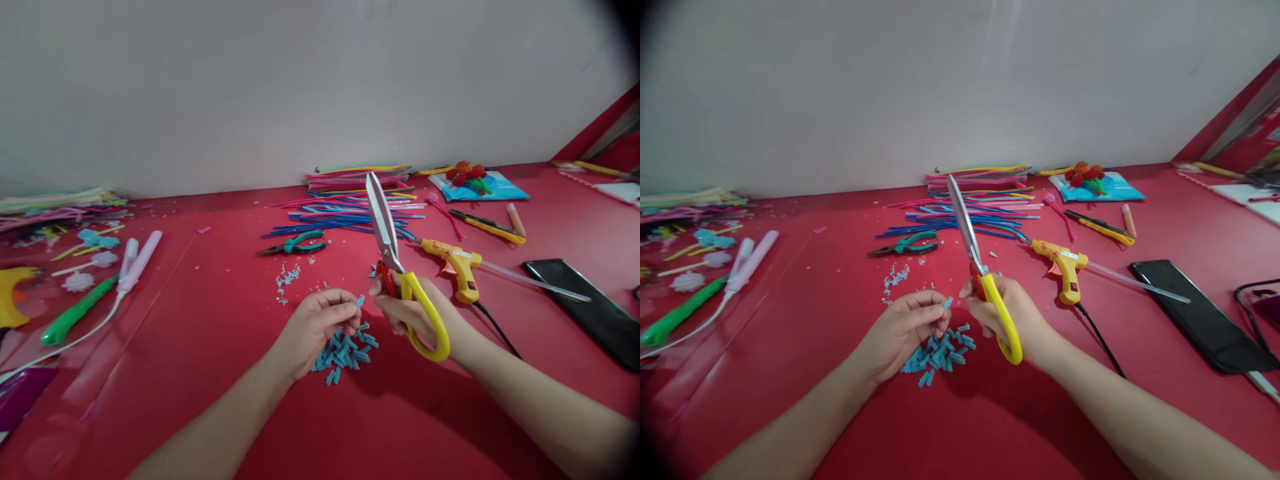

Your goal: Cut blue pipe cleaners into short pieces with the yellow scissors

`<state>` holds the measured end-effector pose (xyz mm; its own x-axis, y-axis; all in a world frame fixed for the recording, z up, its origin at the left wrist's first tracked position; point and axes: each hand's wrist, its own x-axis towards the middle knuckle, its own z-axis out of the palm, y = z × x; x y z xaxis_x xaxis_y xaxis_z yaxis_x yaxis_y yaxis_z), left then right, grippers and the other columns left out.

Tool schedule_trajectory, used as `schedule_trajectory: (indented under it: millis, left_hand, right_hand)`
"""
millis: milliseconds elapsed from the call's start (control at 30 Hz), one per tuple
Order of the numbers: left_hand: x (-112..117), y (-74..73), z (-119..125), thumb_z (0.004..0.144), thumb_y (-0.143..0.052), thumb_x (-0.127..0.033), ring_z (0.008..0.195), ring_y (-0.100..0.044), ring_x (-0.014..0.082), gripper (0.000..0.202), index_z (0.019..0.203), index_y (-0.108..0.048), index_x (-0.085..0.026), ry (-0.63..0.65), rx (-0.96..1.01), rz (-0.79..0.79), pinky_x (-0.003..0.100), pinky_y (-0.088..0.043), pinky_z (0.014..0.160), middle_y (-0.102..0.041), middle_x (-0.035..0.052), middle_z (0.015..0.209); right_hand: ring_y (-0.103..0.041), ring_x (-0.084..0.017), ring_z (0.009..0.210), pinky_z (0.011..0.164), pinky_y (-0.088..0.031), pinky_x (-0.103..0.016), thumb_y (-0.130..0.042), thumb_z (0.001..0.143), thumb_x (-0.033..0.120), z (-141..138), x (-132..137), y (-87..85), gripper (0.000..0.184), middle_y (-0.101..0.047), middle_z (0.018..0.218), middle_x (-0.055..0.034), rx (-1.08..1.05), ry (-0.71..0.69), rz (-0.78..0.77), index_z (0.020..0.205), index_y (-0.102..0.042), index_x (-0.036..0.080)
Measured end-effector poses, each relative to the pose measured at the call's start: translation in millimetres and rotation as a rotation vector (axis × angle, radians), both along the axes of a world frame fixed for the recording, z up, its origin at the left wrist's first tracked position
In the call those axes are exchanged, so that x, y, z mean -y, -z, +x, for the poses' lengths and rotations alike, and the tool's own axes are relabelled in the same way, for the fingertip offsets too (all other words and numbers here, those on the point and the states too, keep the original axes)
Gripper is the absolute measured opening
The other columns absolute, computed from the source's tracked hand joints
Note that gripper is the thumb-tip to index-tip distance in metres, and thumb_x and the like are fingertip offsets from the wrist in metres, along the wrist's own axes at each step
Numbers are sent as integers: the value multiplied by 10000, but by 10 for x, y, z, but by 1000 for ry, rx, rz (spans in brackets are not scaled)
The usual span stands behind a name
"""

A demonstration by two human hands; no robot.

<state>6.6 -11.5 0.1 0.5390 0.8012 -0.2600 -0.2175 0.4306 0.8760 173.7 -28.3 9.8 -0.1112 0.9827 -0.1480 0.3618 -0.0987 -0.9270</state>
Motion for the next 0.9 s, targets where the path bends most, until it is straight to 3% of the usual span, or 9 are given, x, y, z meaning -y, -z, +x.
schedule_trajectory:
  millis: [167,333,433,533,700,800,900]
  left_hand:
    - [7,27,11,724,-522,-194,539,-463,74,101,668,-575,-130,26,-48,9,208,-354,536,-518,5,612]
    - [7,23,10,729,-514,-230,544,-460,82,121,667,-555,-135,71,-149,42,211,-354,539,-512,6,608]
    - [-17,1,-13,740,-479,-212,542,-447,84,124,655,-536,-143,52,-188,133,211,-349,539,-500,-5,597]
    - [-59,-29,-56,782,-401,-239,563,-442,92,220,610,-510,-154,-18,-277,295,218,-352,570,-486,-10,594]
    - [-105,-15,-96,783,-404,-328,588,-438,109,245,619,-491,-169,-123,-501,480,236,-357,594,-460,-16,594]
    - [-108,25,-87,741,-476,-280,640,-458,110,105,740,-517,-183,-147,-560,514,230,-368,612,-490,-16,674]
    - [-129,61,-96,735,-483,-245,671,-473,110,93,795,-529,-192,-150,-585,543,225,-378,629,-512,-12,715]
  right_hand:
    - [-376,-61,325,349,-311,-171,-449,729,420,-20,21,-35,237,-380,379,91,-37,-33,-69,767,-491,190]
    - [-376,-60,337,396,-333,-183,-419,744,346,-46,33,-30,185,-379,371,84,-11,-68,-64,660,-461,186]
    - [-394,-67,350,426,-344,-195,-414,735,330,-1,-9,-77,205,-389,366,73,47,-2,-8,591,-437,187]
    - [-399,-75,344,415,-328,-205,-410,722,337,158,-114,-94,244,-392,346,54,171,124,18,526,-406,191]
    - [-383,-88,317,366,-243,-214,-450,687,379,441,-305,55,197,-434,367,43,521,158,-33,636,-506,197]
    - [-425,-100,379,402,-242,-224,-449,690,356,441,-338,88,191,-484,439,12,685,71,-18,632,-516,187]
    - [-438,-109,418,423,-237,-231,-433,700,326,389,-337,58,175,-509,492,-13,826,53,-12,639,-506,179]
